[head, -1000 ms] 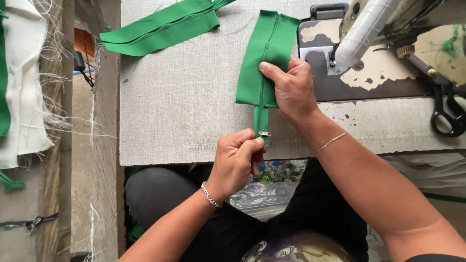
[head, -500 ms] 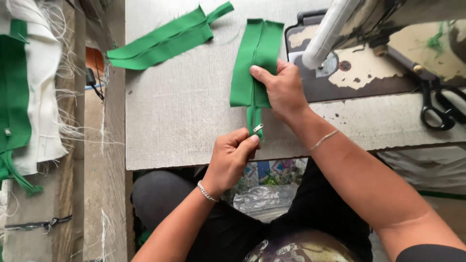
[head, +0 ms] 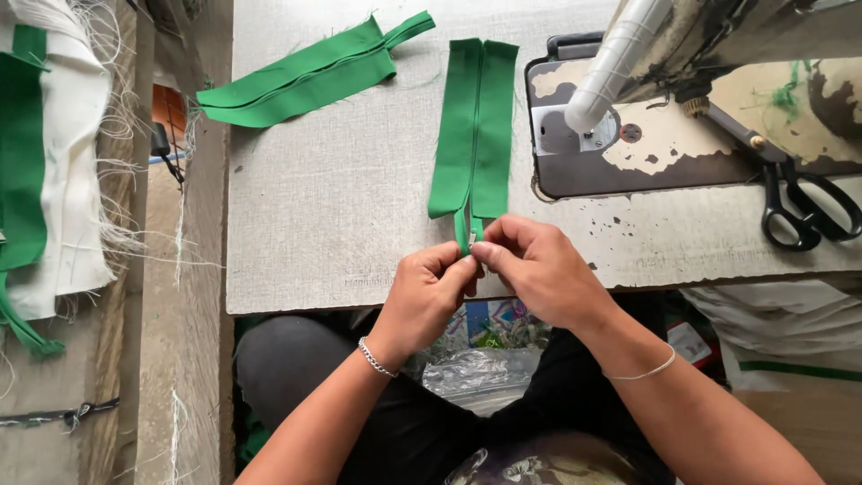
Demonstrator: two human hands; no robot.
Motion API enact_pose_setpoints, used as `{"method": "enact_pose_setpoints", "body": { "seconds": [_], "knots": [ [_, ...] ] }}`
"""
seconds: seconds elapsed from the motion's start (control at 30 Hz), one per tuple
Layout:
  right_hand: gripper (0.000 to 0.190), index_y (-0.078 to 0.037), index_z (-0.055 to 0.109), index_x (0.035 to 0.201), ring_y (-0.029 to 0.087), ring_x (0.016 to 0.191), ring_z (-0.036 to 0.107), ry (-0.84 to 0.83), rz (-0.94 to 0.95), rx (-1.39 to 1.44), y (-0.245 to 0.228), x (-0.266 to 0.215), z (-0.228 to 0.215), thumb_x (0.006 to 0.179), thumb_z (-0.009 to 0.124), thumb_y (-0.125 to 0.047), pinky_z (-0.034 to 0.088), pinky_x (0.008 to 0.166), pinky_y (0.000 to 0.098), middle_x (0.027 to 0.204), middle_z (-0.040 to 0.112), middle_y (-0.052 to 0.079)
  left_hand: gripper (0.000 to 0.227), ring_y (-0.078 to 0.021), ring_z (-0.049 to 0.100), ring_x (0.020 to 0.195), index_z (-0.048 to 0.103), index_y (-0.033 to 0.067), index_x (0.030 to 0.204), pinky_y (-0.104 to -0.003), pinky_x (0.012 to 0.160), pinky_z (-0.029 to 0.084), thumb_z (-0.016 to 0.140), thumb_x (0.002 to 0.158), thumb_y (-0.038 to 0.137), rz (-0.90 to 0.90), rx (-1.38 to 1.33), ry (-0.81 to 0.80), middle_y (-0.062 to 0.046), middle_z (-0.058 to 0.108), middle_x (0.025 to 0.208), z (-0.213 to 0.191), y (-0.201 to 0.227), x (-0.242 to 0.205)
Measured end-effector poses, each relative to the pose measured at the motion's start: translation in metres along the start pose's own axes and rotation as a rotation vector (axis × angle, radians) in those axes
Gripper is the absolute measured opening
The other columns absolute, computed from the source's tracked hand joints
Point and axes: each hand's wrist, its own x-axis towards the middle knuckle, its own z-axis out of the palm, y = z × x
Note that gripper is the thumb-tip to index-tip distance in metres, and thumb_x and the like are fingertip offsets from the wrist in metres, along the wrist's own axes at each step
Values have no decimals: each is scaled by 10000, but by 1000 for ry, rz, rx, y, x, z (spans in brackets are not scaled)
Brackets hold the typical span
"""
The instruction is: Trimming the ends of green fabric strips using scissors at a sewing workstation.
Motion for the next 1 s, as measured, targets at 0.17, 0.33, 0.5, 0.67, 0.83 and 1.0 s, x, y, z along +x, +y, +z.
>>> {"method": "enact_pose_setpoints", "body": {
  "seconds": [0.17, 0.33, 0.5, 0.67, 0.83, 1.0],
  "knots": [
    [194, -13, 750, 872, 133, 488, 546, -41, 148, 7, -9, -8, -1, 961, 625, -131, 458, 481, 264, 592, 625, 72, 291, -133, 503, 394, 687, 49, 762, -245, 429, 436, 564, 990, 181, -94, 3, 5, -79, 524, 403, -1, 12, -11],
    [161, -147, 779, 962, 304, 746, 765, 108, -68, -520, -1, -22, -2, 913, 716, -287, 579, 674, 428, 768, 773, 123, 279, -172, 562, 362, 669, 19, 767, -262, 413, 473, 563, 983, 159, -258, -107, 18, -134, 571, 408, 19, 5, -31],
    [481, -138, 507, 1527, 309, 1562, 299, -139, -819, -1117, 52, -11, -17, 1060, 569, -231, 63, 1234, 614, 1630, 450, 70, 361, -132, 640, 374, 580, 97, 656, -237, 444, 504, 601, 997, 211, -329, 8, 70, -85, 649, 446, 39, -7, -56],
    [550, -154, 417, 1586, 294, 1591, 220, -249, -793, -1136, 46, -15, -26, 1059, 551, -239, 52, 1244, 634, 1680, 346, 28, 302, -181, 673, 430, 567, 57, 750, -234, 405, 523, 570, 1023, 186, -362, -222, 130, -125, 666, 563, 50, -39, -64],
    [517, -65, 450, 1557, 342, 1587, 262, -199, -834, -967, 48, -20, -29, 1061, 597, -79, 42, 1293, 565, 1657, 382, 86, 115, -195, 742, 542, 578, 61, 944, -243, 460, 576, 586, 1007, 156, -351, -260, 135, -108, 666, 670, 60, -50, -67],
    [221, -95, 795, 1128, 276, 922, 556, 118, -992, -797, 59, -42, -29, 926, 756, -177, 490, 875, 436, 1071, 688, 58, 245, -224, 715, 557, 664, -109, 1124, -297, 523, 636, 637, 960, 70, -194, -507, 146, -187, 611, 913, 68, -78, -69]
  ]
}}
